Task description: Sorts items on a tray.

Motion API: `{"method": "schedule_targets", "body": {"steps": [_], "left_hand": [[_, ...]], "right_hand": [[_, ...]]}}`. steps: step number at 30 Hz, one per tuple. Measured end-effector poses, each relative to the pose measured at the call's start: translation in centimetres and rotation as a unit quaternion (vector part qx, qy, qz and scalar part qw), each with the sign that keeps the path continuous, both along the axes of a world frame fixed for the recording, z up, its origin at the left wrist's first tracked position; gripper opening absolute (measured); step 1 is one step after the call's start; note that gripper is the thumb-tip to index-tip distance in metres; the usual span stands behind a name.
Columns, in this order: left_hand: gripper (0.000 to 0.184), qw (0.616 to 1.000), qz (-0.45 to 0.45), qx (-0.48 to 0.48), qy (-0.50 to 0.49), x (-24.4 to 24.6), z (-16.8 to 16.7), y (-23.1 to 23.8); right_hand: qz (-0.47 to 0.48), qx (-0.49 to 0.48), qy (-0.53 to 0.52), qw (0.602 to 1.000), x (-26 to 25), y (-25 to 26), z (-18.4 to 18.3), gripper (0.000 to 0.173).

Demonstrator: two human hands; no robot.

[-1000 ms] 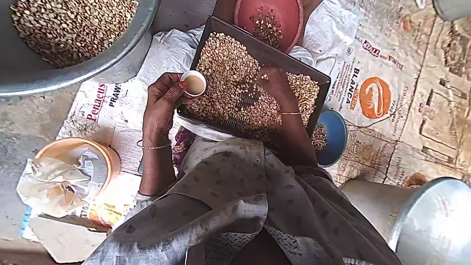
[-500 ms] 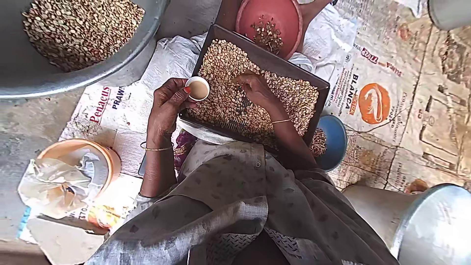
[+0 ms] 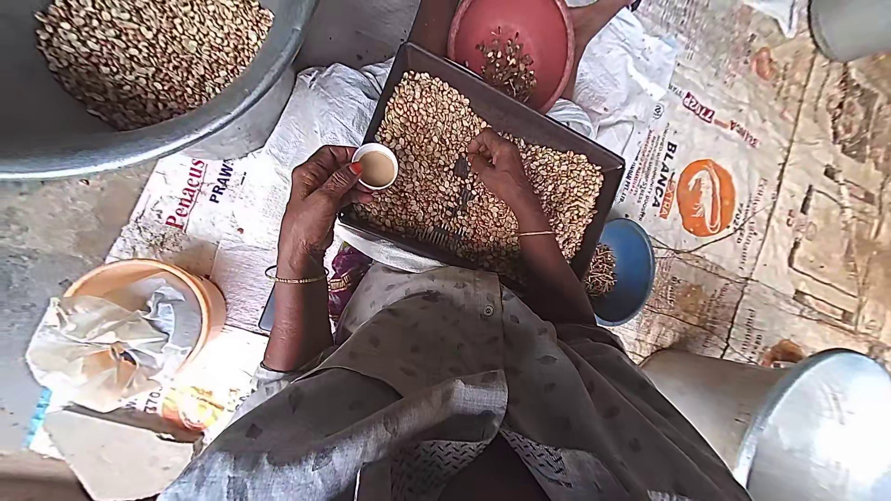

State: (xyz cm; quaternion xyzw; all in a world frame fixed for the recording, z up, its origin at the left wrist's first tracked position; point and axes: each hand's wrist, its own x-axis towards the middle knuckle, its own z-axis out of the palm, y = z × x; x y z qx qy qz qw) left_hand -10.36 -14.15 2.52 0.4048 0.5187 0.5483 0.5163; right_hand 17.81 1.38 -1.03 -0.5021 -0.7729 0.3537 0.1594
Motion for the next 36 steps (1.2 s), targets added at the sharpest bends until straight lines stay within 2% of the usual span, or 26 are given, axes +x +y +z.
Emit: {"method": "schedule_targets", "body": {"steps": [2, 4, 5, 6, 8, 10, 12, 15, 18, 21, 23, 27, 29, 31, 33, 36], "left_hand": [[0.016, 1.0, 0.001, 0.001, 0.001, 0.0, 0.1, 0.0], [0.017, 1.0, 0.0, 0.004, 0.003, 0.0, 0.1, 0.0], [0.017, 1.0, 0.001, 0.004, 0.002, 0.0, 0.1, 0.0], [0.016, 1.0, 0.002, 0.002, 0.003, 0.1, 0.1, 0.0], [0.016, 1.0, 0.004, 0.001, 0.002, 0.1, 0.2, -0.1], [0.016, 1.0, 0.001, 0.001, 0.001, 0.1, 0.2, 0.0], [0.016, 1.0, 0.001, -0.003, 0.0, 0.1, 0.1, 0.1], [0.016, 1.0, -0.003, -0.005, -0.003, 0.2, -0.2, 0.1], [0.017, 1.0, -0.005, -0.004, -0.002, 0.4, -0.3, 0.2], [0.017, 1.0, -0.002, -0.007, 0.002, 0.2, -0.1, 0.1], [0.016, 1.0, 0.001, -0.009, 0.001, 0.2, 0.0, 0.0], [0.017, 1.0, 0.001, -0.003, 0.0, 0.2, -0.2, 0.0], [0.017, 1.0, 0.001, -0.004, -0.005, 0.2, -0.3, 0.1], [0.017, 1.0, -0.002, -0.005, -0.004, 0.3, -0.3, 0.1], [0.017, 1.0, -0.005, -0.007, -0.002, 0.4, -0.3, 0.2], [0.017, 1.0, -0.003, -0.006, 0.003, 0.4, -0.1, 0.1]], "right_hand": [[0.062, 0.022, 0.003, 0.998, -0.8, -0.7, -0.3, 0.024], [0.147, 0.024, -0.039, 0.988, -1.1, -0.9, -0.4, 0.035], [0.172, 0.013, -0.077, 0.982, -1.2, -1.0, -0.1, 0.035], [0.176, -0.002, -0.11, 0.978, -1.2, -1.0, 0.2, 0.028], [0.124, -0.035, -0.141, 0.981, -0.9, -0.6, 0.8, 0.016], [0.039, -0.051, -0.087, 0.994, -0.4, 0.1, 0.9, 0.011], [-0.012, -0.054, -0.004, 0.998, -0.4, 0.9, 0.6, 0.017], [-0.006, -0.019, 0.052, 0.998, -1.8, 1.1, -0.1, 0.024], [0.02, 0.087, 0.002, 0.996, -3.5, 0.7, -1.6, 0.028], [0.004, 0.133, -0.05, 0.99, -4.1, 0.3, -2.4, 0.021], [-0.023, 0.12, -0.045, 0.991, -3.6, 0.5, -2.2, 0.02], [-0.105, 0.018, 0.083, 0.991, -1.3, 1.5, -2.3, 0.019], [-0.107, -0.023, 0.105, 0.988, -0.9, 1.5, -1.7, 0.022], [-0.08, -0.016, 0.108, 0.991, -1.2, 1.0, -1.4, 0.024], [-0.044, 0.046, 0.077, 0.995, -2.1, 0.6, -1.9, 0.024], [-0.004, 0.135, -0.043, 0.99, -3.7, -0.1, -2.6, 0.028]]}}
